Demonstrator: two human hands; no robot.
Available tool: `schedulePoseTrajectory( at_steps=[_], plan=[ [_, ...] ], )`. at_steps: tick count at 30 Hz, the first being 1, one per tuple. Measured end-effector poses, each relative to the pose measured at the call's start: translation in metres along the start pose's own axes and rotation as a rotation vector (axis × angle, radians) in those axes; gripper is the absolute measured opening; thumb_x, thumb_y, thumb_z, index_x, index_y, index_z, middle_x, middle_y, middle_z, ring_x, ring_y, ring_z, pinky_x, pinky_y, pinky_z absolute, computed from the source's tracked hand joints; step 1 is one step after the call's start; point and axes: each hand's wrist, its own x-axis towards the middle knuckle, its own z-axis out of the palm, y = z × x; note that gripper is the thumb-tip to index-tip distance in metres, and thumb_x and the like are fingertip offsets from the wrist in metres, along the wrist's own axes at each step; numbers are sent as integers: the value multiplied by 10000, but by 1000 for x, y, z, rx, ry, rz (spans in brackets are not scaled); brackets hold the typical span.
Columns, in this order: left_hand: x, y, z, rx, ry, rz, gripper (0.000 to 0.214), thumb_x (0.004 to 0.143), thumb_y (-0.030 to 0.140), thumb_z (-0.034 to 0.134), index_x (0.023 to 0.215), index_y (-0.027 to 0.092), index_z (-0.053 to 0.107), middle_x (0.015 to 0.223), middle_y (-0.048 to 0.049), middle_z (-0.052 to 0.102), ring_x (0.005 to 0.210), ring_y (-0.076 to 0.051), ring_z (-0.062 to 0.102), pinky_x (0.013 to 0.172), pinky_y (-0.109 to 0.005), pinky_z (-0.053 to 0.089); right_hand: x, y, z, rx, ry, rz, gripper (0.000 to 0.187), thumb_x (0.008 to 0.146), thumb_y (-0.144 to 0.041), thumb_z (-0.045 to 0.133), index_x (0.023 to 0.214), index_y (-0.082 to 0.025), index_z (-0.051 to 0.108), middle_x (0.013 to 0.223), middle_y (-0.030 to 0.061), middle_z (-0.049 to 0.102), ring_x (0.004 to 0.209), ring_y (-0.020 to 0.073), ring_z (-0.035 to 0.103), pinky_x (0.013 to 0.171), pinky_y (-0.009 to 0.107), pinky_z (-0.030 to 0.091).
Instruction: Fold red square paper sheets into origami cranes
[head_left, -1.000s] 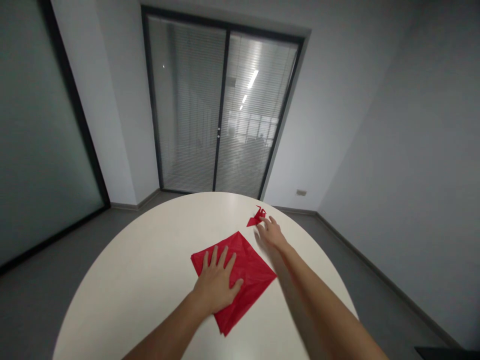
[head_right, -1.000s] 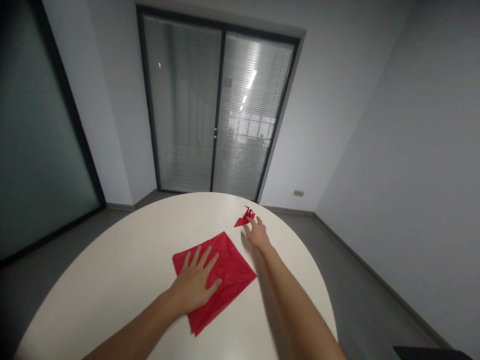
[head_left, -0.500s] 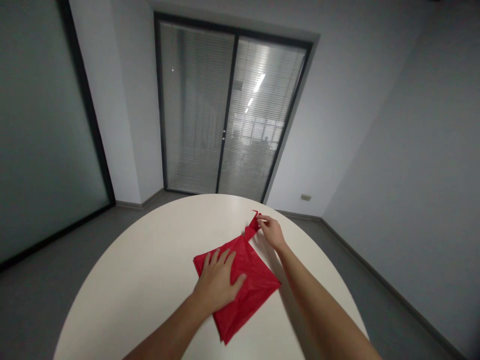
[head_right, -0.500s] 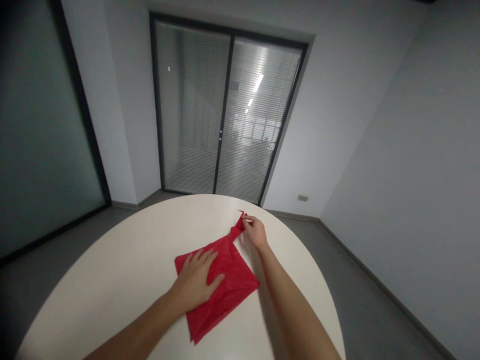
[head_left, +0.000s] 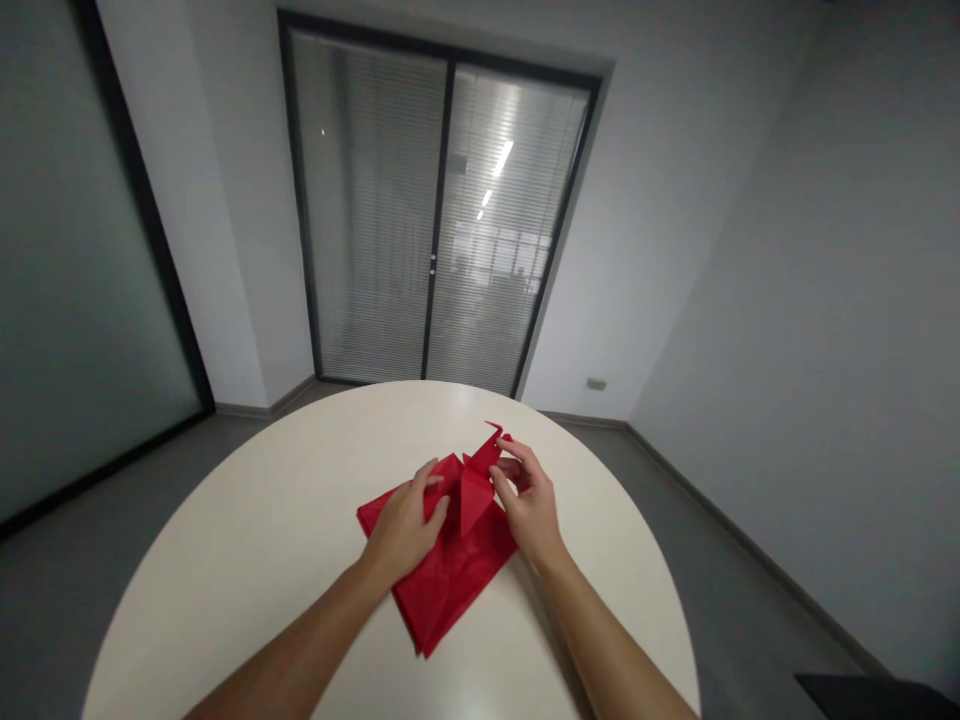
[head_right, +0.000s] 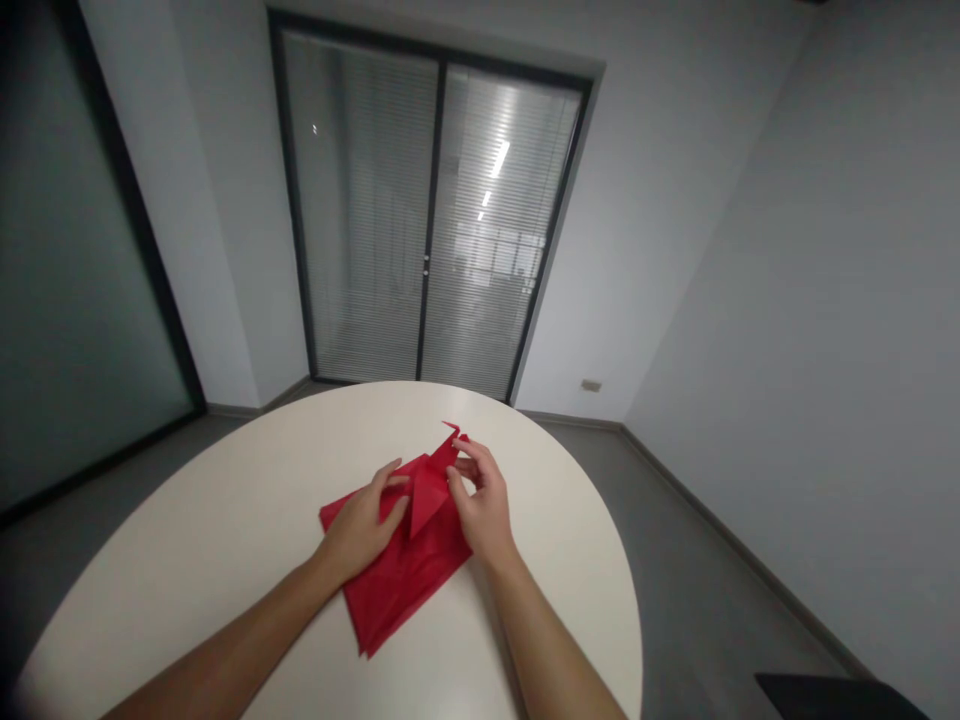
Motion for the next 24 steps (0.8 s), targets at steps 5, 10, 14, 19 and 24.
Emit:
schedulePoseTrajectory(
  at_steps=[5,10,14,19,24],
  plan=[
    [4,15,-7,-158,-26,116,552,908,215,534,1450,225,430,1375,-104,609,1251,-242,591,1072,-414,460,0,7,5,-28,-174,20,345,915,-263,627,1257,-282,594,1278,92,582,952,188,650,858,355,556],
    [9,10,-2,-225,24,101,360,869,189,555,1216,205,646,1235,-89,699,1147,-258,649,1031,-423,489,-2,9,9,-133,-207,18,375,912,-238,618,1282,-261,559,1093,72,650,882,184,639,856,360,547],
    [11,7,-1,-283,53,58,270,906,216,486,1061,197,705,1119,-77,738,1076,-241,675,1007,-410,497,-3,10,8,-106,-206,44,350,902,-252,629,1239,-253,536,997,47,658,782,166,649,752,311,560],
    [11,13,-4,-379,-17,-19,305,957,360,467,1046,192,705,1095,-82,739,1039,-242,681,948,-390,524,-4,11,4,-210,-253,36,245,895,-251,637,1123,-248,546,920,26,683,743,168,663,694,292,548],
    [12,11,-3,-313,15,41,210,877,325,605,1008,202,713,1150,-87,717,1101,-248,646,1021,-410,472,-5,1,4,-354,-346,-64,95,906,-211,602,995,-233,577,921,26,676,793,167,646,746,296,528]
  ],
)
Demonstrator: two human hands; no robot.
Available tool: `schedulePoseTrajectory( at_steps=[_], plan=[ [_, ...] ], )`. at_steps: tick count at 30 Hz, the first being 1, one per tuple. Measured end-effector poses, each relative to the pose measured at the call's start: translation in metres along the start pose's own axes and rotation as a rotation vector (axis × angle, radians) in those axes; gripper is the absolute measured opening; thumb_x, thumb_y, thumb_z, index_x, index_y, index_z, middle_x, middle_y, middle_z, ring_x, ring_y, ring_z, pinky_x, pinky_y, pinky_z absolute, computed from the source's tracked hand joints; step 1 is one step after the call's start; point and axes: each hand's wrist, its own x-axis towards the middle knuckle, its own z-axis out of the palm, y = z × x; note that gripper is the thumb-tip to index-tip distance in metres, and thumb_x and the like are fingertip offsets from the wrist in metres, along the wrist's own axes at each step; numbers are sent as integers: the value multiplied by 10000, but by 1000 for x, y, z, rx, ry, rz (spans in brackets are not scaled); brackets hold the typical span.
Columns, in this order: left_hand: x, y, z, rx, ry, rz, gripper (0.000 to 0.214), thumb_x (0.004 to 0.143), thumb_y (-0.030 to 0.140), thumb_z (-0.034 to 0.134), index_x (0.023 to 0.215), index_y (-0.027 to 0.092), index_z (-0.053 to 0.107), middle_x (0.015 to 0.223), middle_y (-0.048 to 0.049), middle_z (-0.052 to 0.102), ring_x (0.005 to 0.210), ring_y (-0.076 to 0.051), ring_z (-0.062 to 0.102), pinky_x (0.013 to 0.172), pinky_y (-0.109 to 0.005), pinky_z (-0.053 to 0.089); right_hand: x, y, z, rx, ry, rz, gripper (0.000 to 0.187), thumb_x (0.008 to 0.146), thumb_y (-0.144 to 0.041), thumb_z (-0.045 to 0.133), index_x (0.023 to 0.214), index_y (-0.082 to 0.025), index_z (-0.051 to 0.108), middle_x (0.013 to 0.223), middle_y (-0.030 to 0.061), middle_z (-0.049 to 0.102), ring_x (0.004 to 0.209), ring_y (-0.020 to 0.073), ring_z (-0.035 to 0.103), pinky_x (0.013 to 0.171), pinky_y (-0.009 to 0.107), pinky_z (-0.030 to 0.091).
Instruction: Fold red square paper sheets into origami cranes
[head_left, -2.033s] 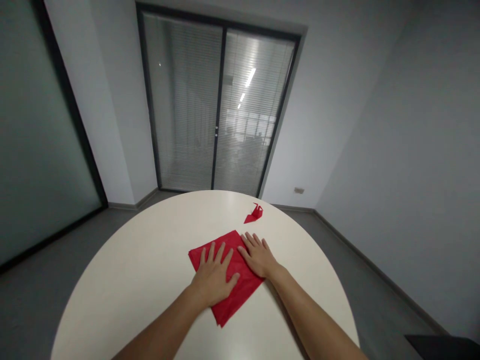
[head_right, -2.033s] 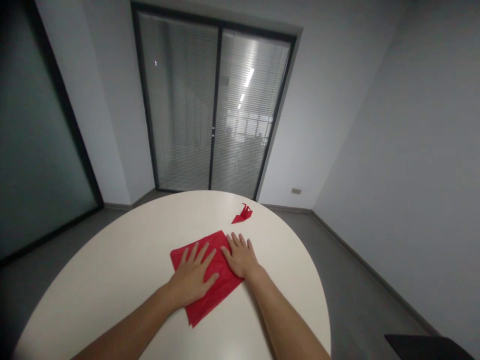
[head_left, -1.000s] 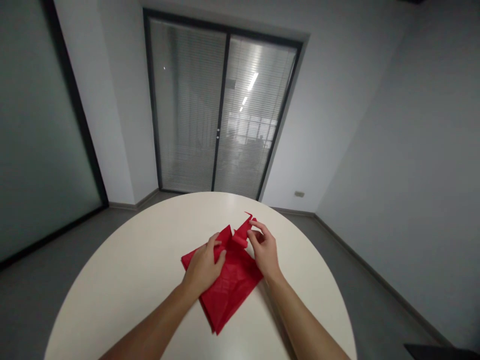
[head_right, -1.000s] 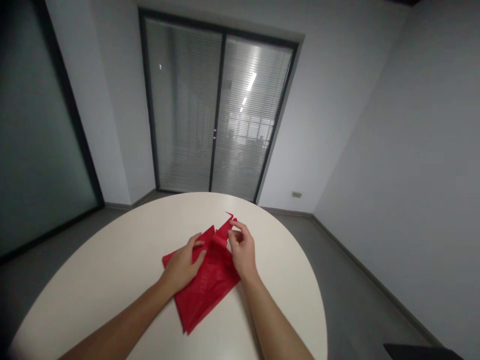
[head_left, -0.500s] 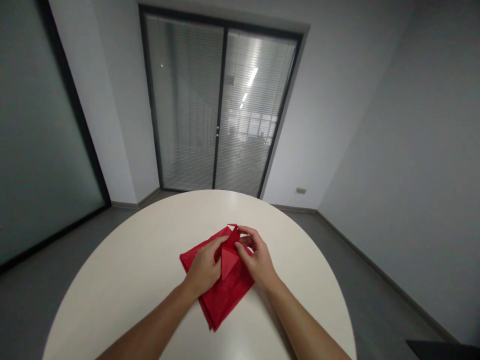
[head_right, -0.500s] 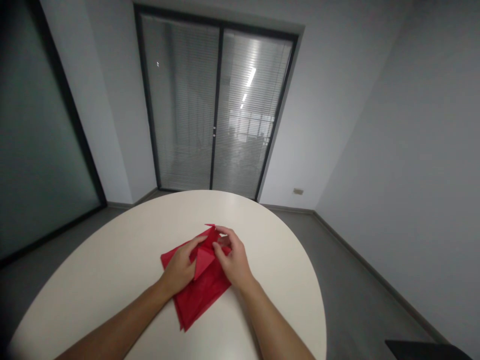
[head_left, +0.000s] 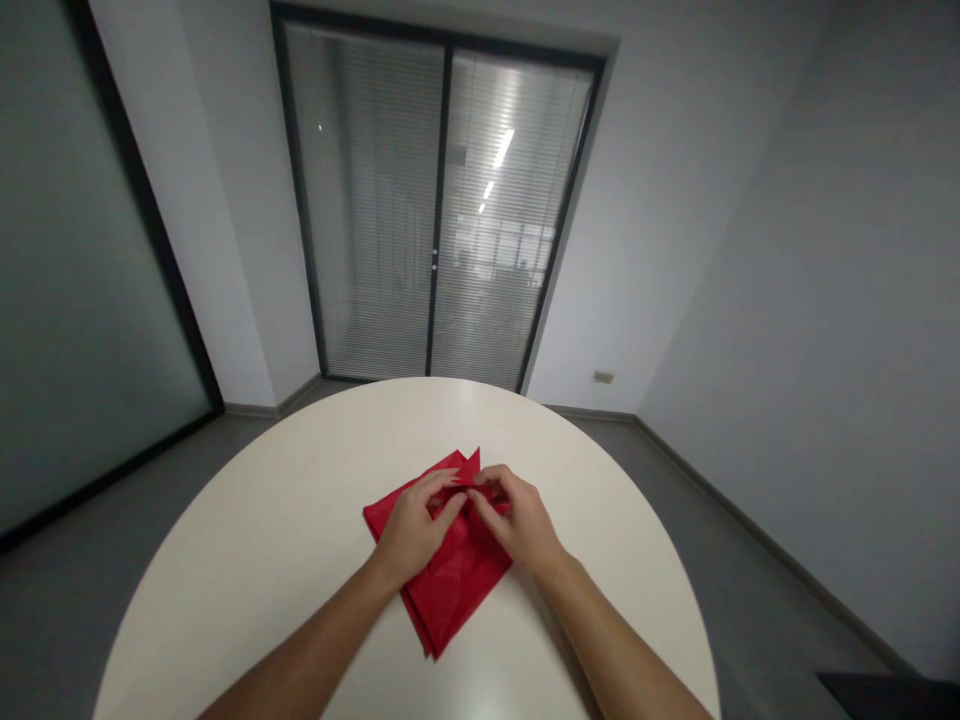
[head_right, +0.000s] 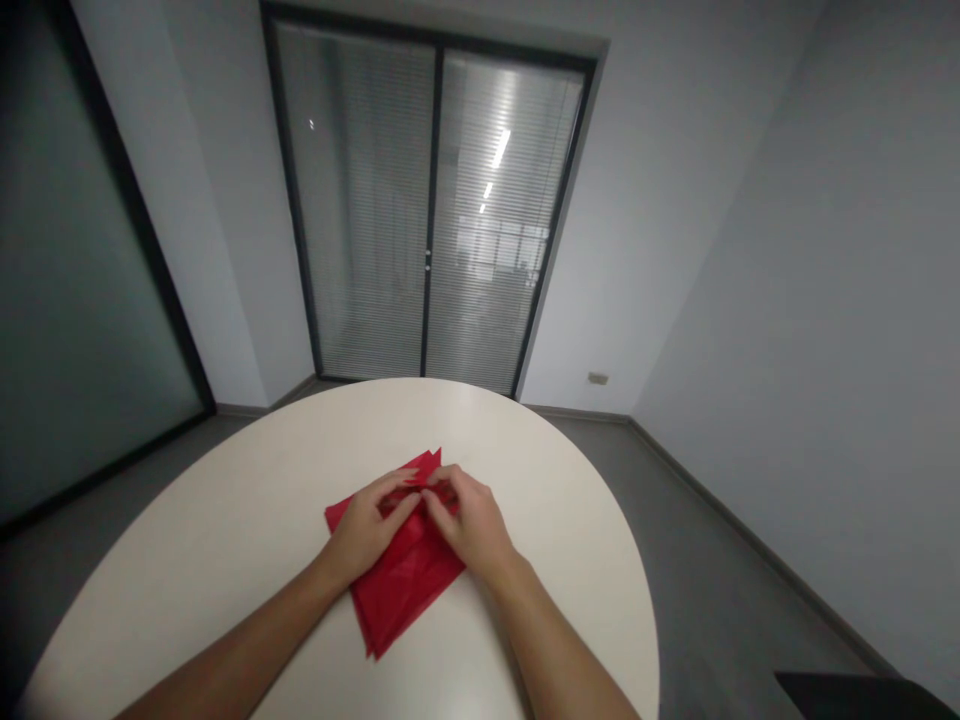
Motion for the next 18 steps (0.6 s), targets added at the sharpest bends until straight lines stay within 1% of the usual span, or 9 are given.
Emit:
schedulePoseTrajectory(
  at_steps=[2,6,8,11,12,14,16,18],
  plan=[
    [1,0,0,-6,12,10,176,883,302,585,949,206,716,1125,-81,723,1101,-245,641,1037,-416,451,1,-5,-1,-10,6,-11,74,892,-183,596,948,-226,573,903,24,663,798,167,631,751,293,517],
    [2,4,1,-83,13,-34,169,897,316,568,926,206,692,1020,-62,731,991,-225,659,967,-380,479,3,-9,-3,13,1,-11,67,872,-153,581,887,-216,564,868,20,642,800,169,608,749,290,500],
    [2,6,4,-150,12,-71,178,899,340,568,915,198,674,970,-55,723,950,-219,659,927,-361,492,3,-10,-4,66,-3,3,61,894,-173,564,936,-211,587,901,31,656,806,169,612,749,291,504],
    [2,7,6,-290,31,-126,212,888,385,578,918,187,645,931,-52,710,924,-222,661,888,-354,510,3,-11,-4,141,-48,12,177,915,-208,564,1083,-210,620,979,51,687,840,176,631,777,305,513],
    [2,7,7,-343,31,-140,223,884,394,583,937,184,638,946,-57,709,941,-227,662,895,-359,513,3,-11,-4,145,-62,13,193,914,-220,577,1099,-211,632,987,54,695,847,181,635,788,312,514],
    [1,7,6,-443,-5,-149,249,878,395,597,997,179,633,1032,-77,710,1029,-247,657,946,-383,507,4,-11,-3,133,-71,16,164,911,-248,608,1061,-216,668,977,54,708,847,188,641,799,324,513],
    [-2,9,5,-520,-75,-142,312,880,384,609,1112,177,628,1176,-103,689,1152,-271,623,1022,-415,479,5,-11,-2,129,-75,18,127,915,-280,625,1003,-221,696,969,53,717,844,193,646,798,331,512],
    [-5,10,4,-556,-154,-122,413,887,381,618,1247,178,599,1299,-125,641,1245,-294,577,1082,-447,443,5,-9,0,151,-77,21,130,908,-304,648,991,-224,709,959,53,720,826,191,647,778,328,515]
  ],
)
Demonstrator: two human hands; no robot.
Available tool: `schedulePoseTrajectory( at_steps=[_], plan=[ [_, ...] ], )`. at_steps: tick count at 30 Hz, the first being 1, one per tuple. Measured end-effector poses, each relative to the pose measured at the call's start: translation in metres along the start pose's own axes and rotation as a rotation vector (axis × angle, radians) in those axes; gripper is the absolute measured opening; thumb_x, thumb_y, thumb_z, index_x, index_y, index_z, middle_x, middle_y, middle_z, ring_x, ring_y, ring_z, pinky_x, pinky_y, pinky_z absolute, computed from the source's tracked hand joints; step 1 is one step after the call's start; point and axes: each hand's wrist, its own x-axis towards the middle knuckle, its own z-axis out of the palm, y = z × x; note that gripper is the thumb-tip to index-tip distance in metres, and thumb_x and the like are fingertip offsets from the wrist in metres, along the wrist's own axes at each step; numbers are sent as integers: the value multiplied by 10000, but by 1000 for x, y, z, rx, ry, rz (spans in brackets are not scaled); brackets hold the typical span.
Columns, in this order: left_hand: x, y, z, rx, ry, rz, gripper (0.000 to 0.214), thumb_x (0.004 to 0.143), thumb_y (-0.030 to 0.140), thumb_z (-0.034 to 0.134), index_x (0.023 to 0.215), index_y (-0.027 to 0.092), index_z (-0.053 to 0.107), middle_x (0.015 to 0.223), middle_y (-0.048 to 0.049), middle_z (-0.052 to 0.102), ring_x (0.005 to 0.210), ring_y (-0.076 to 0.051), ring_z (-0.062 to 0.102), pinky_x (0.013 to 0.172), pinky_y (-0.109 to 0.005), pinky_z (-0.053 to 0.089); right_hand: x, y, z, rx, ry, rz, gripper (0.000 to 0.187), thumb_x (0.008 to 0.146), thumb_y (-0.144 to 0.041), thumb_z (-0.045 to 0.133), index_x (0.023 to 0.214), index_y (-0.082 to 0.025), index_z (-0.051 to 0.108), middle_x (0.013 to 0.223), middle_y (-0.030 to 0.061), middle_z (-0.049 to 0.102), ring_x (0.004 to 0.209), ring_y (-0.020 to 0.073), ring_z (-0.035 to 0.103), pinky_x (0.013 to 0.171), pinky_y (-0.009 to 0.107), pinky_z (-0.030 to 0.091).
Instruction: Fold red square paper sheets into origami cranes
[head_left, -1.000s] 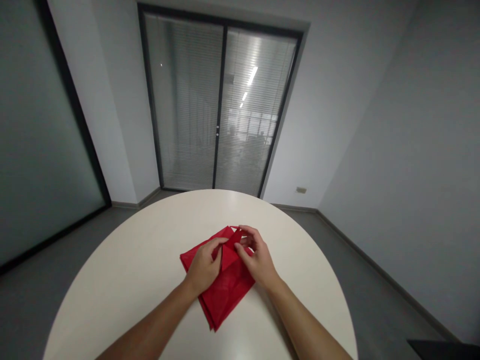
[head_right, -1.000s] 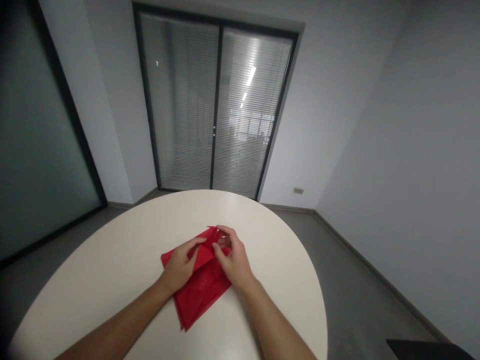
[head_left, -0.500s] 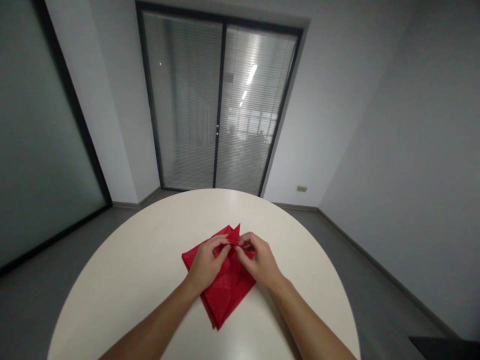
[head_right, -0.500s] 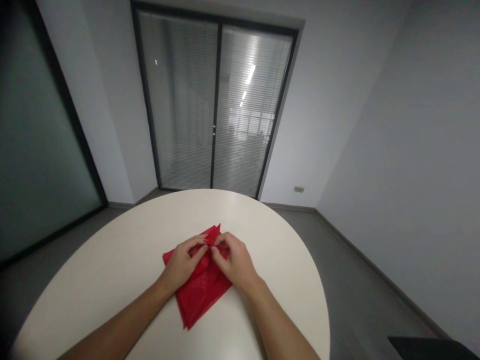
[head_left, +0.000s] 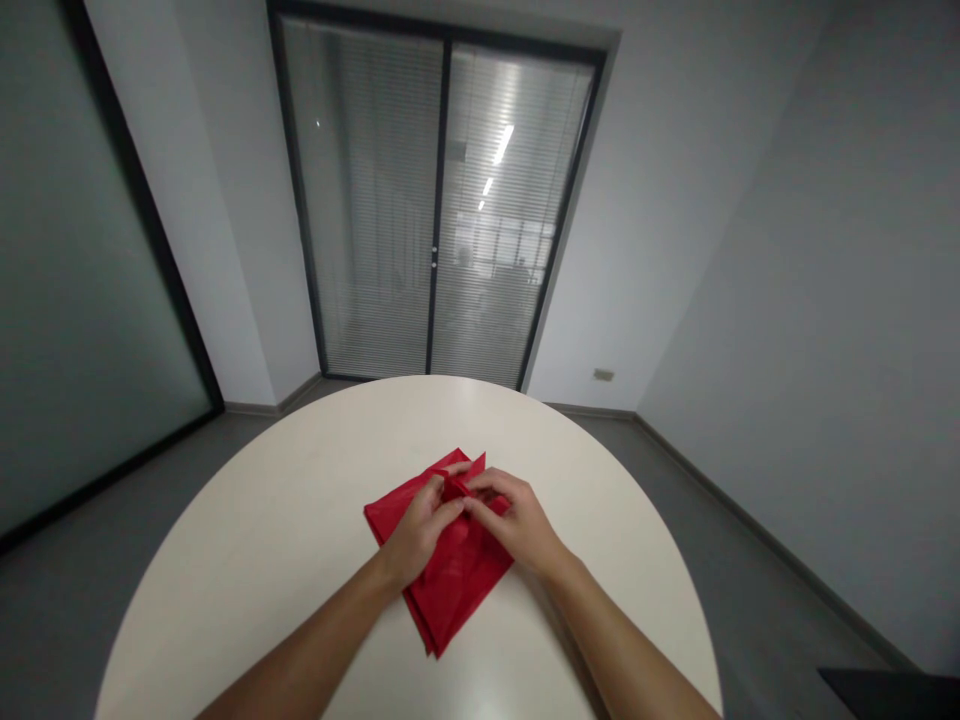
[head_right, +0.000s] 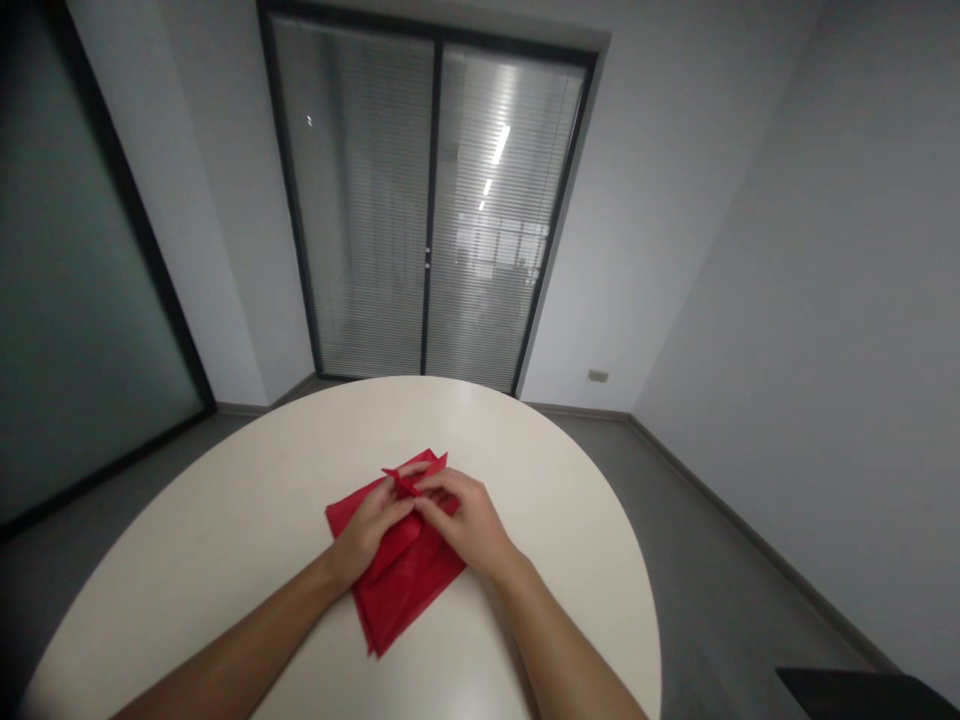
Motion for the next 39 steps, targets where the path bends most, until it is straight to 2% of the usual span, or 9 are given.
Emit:
schedulePoseTrajectory(
  at_steps=[3,8,13,17,23,28,31,34,39],
  plan=[
    [-3,1,2,43,-71,14,514,890,406,638,1344,176,566,1379,-144,594,1331,-318,507,1135,-482,394,0,6,2,37,-6,23,190,851,-310,721,1020,-222,715,911,41,718,755,174,630,706,300,509],
    [-1,3,4,193,-93,-1,443,905,443,625,1267,189,651,1334,-123,639,1342,-319,502,1152,-481,384,0,9,2,36,-52,36,146,843,-304,734,963,-220,734,936,32,726,679,142,593,636,267,479],
    [-3,4,3,130,-69,-28,492,963,482,498,1349,189,586,1462,-114,539,1414,-283,423,1210,-466,295,1,0,-3,2,-71,-34,138,891,-329,700,989,-244,745,1001,52,739,946,214,651,898,373,489],
    [-2,1,4,122,-27,-6,496,978,458,469,1399,200,516,1488,-116,506,1443,-253,379,1221,-455,275,2,0,-2,-124,12,-92,94,879,-336,714,859,-244,710,920,47,728,926,228,636,908,406,459],
    [3,-10,7,215,75,24,463,891,364,638,1297,192,495,1384,-139,580,1305,-264,543,1124,-461,421,2,4,1,-335,194,-101,129,900,-360,683,842,-245,684,768,39,712,745,223,632,801,400,456],
    [1,-4,7,335,198,94,239,905,290,596,1101,211,486,1180,-91,660,1131,-217,639,1004,-395,499,3,3,3,-166,274,44,152,896,-373,663,861,-225,665,776,30,706,731,203,638,743,343,484],
    [-1,4,7,520,176,136,60,936,273,527,946,216,514,1004,-58,679,964,-211,665,898,-378,517,5,1,6,-44,250,90,172,870,-367,681,807,-210,647,747,15,682,722,188,628,739,317,493],
    [-3,8,6,676,165,133,85,948,258,489,962,213,560,946,-58,681,891,-227,656,840,-389,509,6,-1,10,102,228,106,175,872,-352,674,788,-208,618,843,31,697,814,198,646,799,325,507],
    [0,7,4,627,251,206,135,936,227,481,1027,220,580,1035,-64,679,1002,-224,643,919,-372,492,5,-4,16,236,157,101,194,862,-362,694,786,-212,597,1026,56,703,988,225,651,924,359,505]
  ],
)
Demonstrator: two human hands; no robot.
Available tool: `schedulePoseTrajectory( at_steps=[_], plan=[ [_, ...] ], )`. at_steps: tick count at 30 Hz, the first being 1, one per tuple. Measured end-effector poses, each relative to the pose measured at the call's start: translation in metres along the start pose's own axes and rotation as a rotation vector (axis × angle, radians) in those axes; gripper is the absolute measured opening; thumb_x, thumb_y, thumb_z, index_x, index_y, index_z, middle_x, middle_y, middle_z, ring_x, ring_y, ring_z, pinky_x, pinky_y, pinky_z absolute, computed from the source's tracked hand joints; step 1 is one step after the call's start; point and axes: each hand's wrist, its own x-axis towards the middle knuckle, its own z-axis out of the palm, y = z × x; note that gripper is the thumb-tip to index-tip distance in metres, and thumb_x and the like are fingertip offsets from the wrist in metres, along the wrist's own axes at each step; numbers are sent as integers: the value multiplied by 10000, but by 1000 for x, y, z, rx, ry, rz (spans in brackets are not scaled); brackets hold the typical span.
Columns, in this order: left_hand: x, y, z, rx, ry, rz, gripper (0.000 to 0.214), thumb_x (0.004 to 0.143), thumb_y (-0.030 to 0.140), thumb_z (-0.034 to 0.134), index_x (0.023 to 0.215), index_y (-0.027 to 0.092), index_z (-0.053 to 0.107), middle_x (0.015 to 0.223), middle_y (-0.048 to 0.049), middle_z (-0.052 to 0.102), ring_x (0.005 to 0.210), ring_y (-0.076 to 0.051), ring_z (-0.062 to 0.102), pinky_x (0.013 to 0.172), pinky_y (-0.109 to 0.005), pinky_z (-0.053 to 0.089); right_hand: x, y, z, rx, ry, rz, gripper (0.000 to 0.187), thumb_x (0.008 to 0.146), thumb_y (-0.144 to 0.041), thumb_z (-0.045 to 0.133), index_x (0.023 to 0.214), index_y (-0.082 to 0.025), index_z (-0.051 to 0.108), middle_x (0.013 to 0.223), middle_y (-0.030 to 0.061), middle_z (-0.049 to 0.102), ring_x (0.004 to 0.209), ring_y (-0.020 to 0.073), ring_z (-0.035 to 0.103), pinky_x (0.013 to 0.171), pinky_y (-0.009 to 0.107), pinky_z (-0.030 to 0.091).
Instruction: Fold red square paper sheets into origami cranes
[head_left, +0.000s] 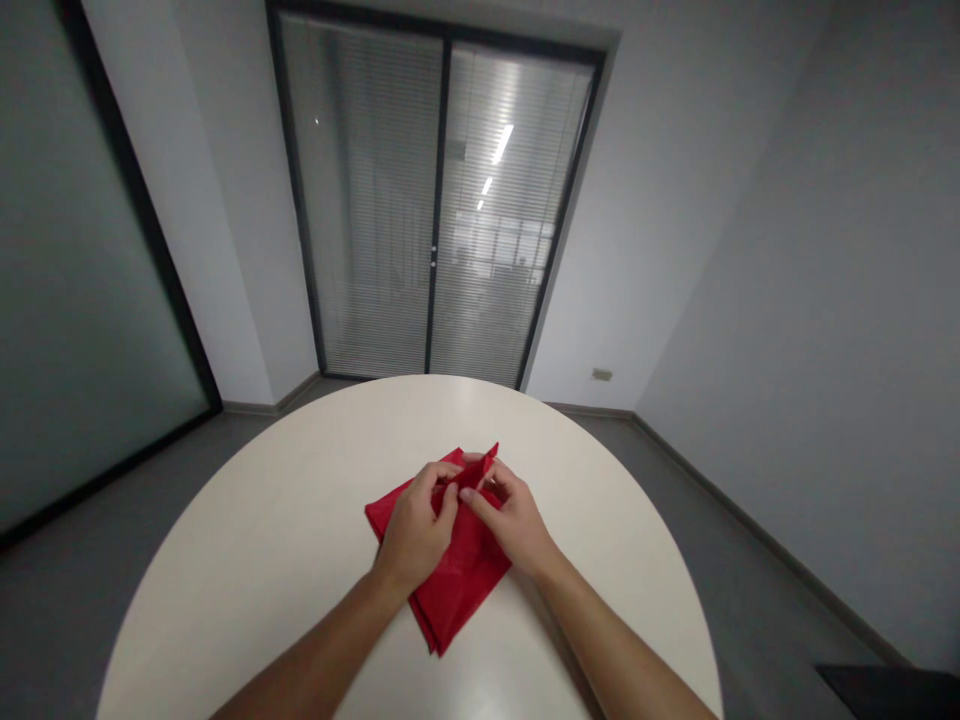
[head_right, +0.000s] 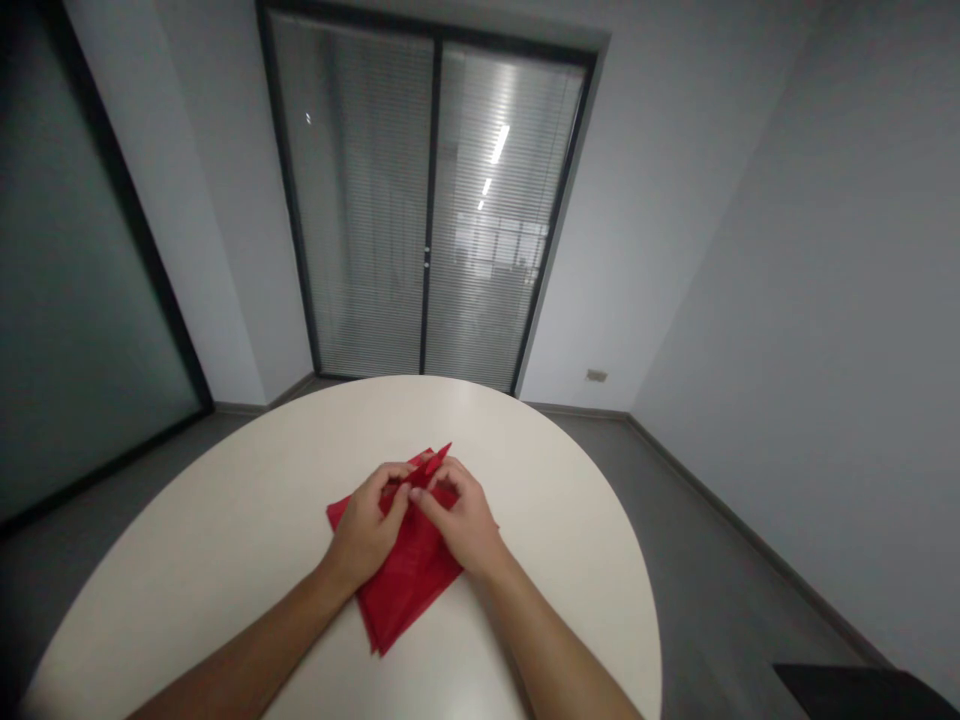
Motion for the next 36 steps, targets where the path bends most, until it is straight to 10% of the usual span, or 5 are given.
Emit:
schedulePoseTrajectory(
  at_steps=[8,24,36],
  plan=[
    [-1,-4,2,-281,-92,-66,84,937,295,520,912,215,516,1231,-99,640,1146,-221,622,994,-373,494,-1,5,-9,10,48,39,186,868,-379,691,932,-206,708,943,56,745,888,220,688,857,355,534],
    [2,0,-2,34,42,74,78,881,195,588,809,216,567,976,-39,655,981,-205,625,909,-344,474,0,17,-6,23,122,-17,176,816,-309,741,876,-219,601,821,5,647,760,166,609,743,291,506],
    [-2,-1,1,-7,-93,54,110,917,243,558,1023,218,573,1021,-42,660,969,-201,630,903,-350,496,6,12,-3,44,158,20,180,904,-385,643,975,-220,624,856,11,647,766,166,592,736,295,479]
  ],
)
